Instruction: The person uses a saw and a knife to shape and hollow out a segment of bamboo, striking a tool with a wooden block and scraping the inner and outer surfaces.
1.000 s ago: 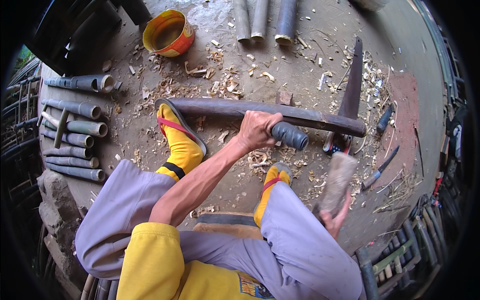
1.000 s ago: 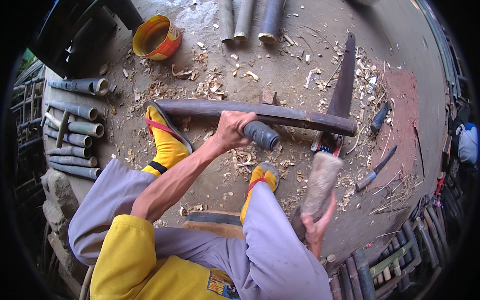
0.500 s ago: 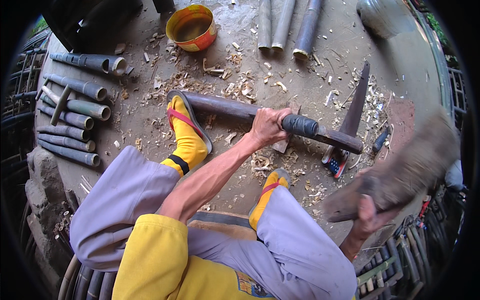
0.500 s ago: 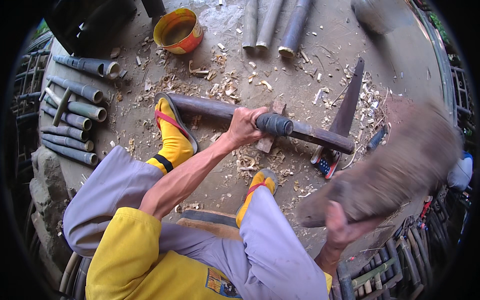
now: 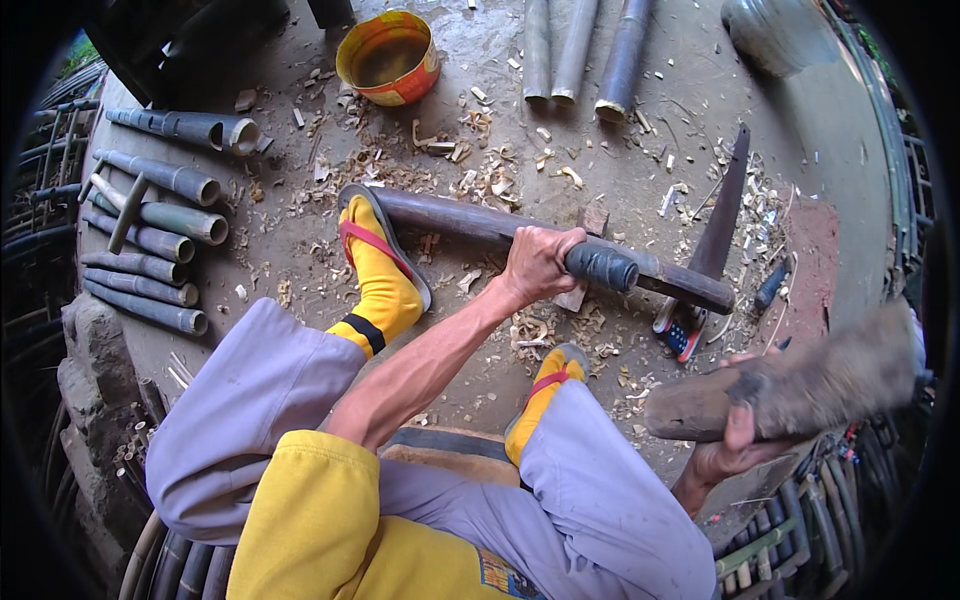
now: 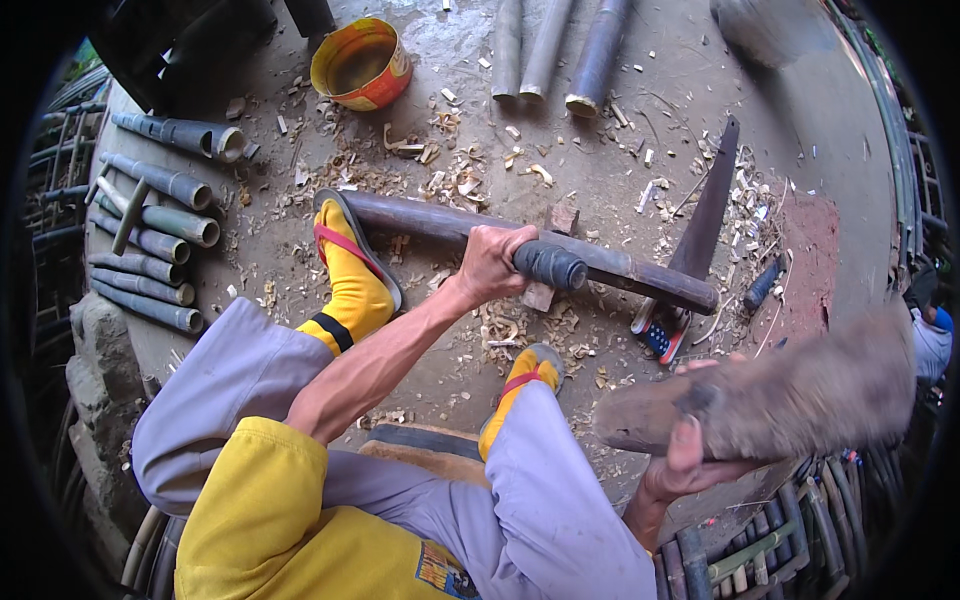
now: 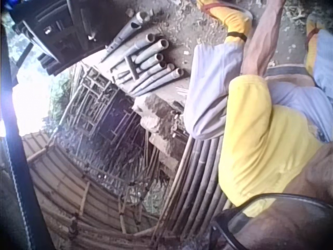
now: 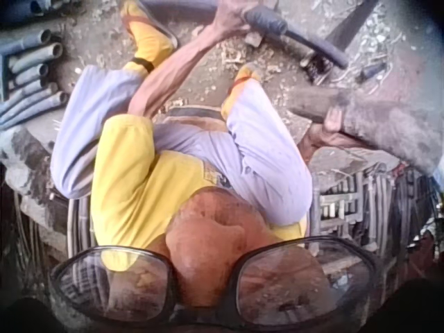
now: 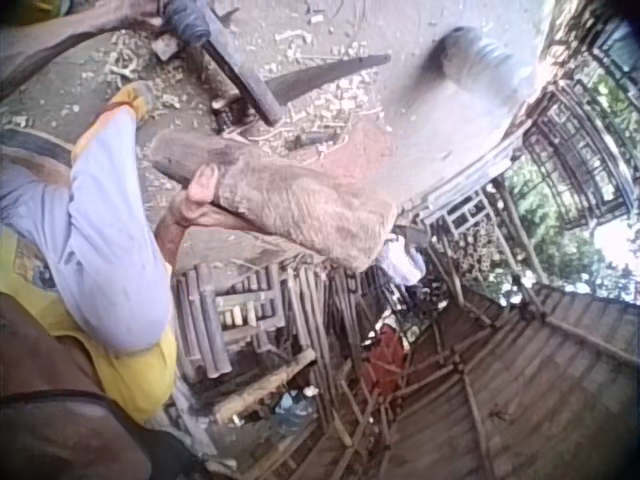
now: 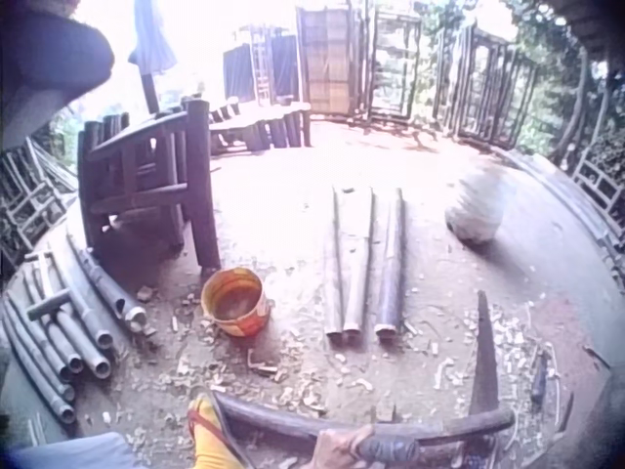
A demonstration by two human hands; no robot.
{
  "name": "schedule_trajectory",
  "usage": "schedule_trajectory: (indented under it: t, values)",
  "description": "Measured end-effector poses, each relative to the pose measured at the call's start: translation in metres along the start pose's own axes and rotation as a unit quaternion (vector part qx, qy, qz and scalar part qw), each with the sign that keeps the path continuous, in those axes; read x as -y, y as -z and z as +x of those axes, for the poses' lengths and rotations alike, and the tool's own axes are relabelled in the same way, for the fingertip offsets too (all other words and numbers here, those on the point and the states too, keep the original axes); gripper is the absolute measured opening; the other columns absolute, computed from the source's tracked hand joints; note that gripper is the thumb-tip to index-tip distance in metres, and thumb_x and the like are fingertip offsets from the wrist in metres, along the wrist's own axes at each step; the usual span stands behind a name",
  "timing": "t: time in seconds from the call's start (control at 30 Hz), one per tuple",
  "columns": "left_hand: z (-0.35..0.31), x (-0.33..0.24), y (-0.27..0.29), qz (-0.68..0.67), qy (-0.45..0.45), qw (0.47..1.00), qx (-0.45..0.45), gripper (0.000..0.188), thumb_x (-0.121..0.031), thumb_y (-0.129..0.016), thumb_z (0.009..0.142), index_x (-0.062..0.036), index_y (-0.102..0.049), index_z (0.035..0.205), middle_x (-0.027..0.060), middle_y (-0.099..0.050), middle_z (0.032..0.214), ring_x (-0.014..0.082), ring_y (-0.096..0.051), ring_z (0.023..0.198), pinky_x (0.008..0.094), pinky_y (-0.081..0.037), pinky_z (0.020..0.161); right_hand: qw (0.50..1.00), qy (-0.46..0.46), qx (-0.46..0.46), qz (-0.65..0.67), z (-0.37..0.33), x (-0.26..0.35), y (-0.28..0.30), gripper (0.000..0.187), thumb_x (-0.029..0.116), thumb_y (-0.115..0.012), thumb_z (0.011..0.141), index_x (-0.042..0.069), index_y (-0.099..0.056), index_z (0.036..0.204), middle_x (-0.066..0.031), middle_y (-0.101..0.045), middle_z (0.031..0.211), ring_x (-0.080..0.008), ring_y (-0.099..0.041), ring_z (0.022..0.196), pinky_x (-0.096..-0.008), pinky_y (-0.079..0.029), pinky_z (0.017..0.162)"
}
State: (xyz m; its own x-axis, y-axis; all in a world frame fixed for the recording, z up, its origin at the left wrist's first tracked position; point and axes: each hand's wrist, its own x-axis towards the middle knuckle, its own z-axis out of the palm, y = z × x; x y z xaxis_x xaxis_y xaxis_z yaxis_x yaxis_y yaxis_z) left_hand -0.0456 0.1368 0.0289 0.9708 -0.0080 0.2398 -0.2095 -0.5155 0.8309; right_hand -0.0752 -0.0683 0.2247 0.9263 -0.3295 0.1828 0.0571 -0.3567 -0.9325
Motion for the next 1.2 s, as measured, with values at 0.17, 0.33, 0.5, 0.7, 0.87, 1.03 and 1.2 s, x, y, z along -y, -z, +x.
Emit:
schedule_trajectory:
  t: [0.17, 0.33, 0.5, 0.7, 0.87, 1.03, 1.2]
  values:
    - [0.002, -0.003, -0.004, -0.003, -0.011, 1.0, 0.005, 0.021, -0.013, -0.066, 0.059, -0.0092, -0.054, 0.076, 0.0121, -0.056, 0.059, 0.0328, -0.059, 0.057, 0.039, -0.045, 0.05, 0.985, 0.009, 0.154, -0.081, -0.041, -0.062, -0.02, 0.09, 0.03, -0.069, 0.064, -0.001, -0.025, 0.136, -0.0207, -0.048, 0.117, -0.0298, -0.048, 0.11, -0.0452, -0.031, 0.102]
    - [-0.002, 0.004, 0.01, -0.022, -0.049, 0.998, -0.044, 0.021, -0.011, -0.068, 0.059, -0.0065, -0.054, 0.074, 0.0127, -0.054, 0.059, 0.0307, -0.058, 0.054, 0.0356, -0.044, 0.049, 0.975, -0.053, 0.214, -0.023, -0.053, -0.069, -0.009, 0.107, 0.024, -0.072, 0.061, 0.002, -0.011, 0.146, -0.0205, -0.024, 0.145, -0.0305, -0.026, 0.133, -0.0393, -0.02, 0.109]
    - [-0.002, 0.031, 0.047, -0.397, 0.179, 0.857, -0.276, 0.015, -0.009, -0.065, 0.075, -0.0079, -0.053, 0.066, -0.0006, -0.055, 0.057, 0.0073, -0.055, 0.053, 0.0236, -0.043, 0.047, 0.975, -0.042, 0.187, -0.115, -0.06, -0.098, 0.022, 0.106, 0.027, -0.073, 0.06, -0.001, -0.016, 0.145, -0.0211, -0.027, 0.143, -0.031, -0.029, 0.132, -0.0396, -0.021, 0.109]
    - [0.008, -0.038, 0.014, -0.048, -0.187, 0.981, -0.024, 0.016, -0.011, -0.066, 0.061, -0.0132, -0.051, 0.064, -0.0014, -0.044, 0.052, 0.0167, -0.046, 0.045, 0.0294, -0.035, 0.044, 0.976, -0.051, 0.172, -0.124, -0.067, -0.114, 0.021, 0.105, 0.027, -0.072, 0.06, -0.001, -0.017, 0.145, -0.0219, -0.028, 0.143, -0.0312, -0.029, 0.132, -0.0386, -0.021, 0.109]
    - [-0.026, -0.015, 0.029, 0.056, -0.187, 0.98, -0.033, 0.026, -0.01, -0.068, 0.063, -0.0126, -0.042, 0.058, 0.0003, -0.041, 0.052, 0.018, -0.043, 0.047, 0.032, -0.032, 0.046, 0.974, -0.098, 0.183, -0.089, -0.075, -0.109, 0.018, 0.103, 0.02, -0.071, 0.059, -0.001, -0.017, 0.145, -0.0223, -0.028, 0.143, -0.031, -0.029, 0.132, -0.0388, -0.022, 0.109]
    - [-0.039, 0.018, 0.041, 0.069, -0.178, 0.981, -0.045, 0.029, -0.007, -0.068, 0.064, -0.0117, -0.04, 0.057, 0.001, -0.04, 0.052, 0.0192, -0.042, 0.046, 0.0327, -0.031, 0.046, 0.967, -0.099, 0.209, -0.109, -0.086, -0.12, 0.017, 0.105, 0.012, -0.069, 0.056, 0.0, -0.015, 0.145, -0.0224, -0.029, 0.142, -0.0306, -0.032, 0.13, -0.039, -0.026, 0.108]
    - [-0.04, 0.023, 0.04, 0.068, -0.184, 0.98, -0.028, 0.028, -0.008, -0.068, 0.063, -0.0116, -0.041, 0.057, 0.0012, -0.04, 0.052, 0.0191, -0.042, 0.047, 0.0329, -0.031, 0.046, 0.962, -0.143, 0.206, -0.107, -0.093, -0.113, 0.009, 0.106, 0.009, -0.069, 0.055, 0.003, -0.015, 0.146, -0.0227, -0.033, 0.14, -0.0296, -0.036, 0.128, -0.0366, -0.028, 0.107]
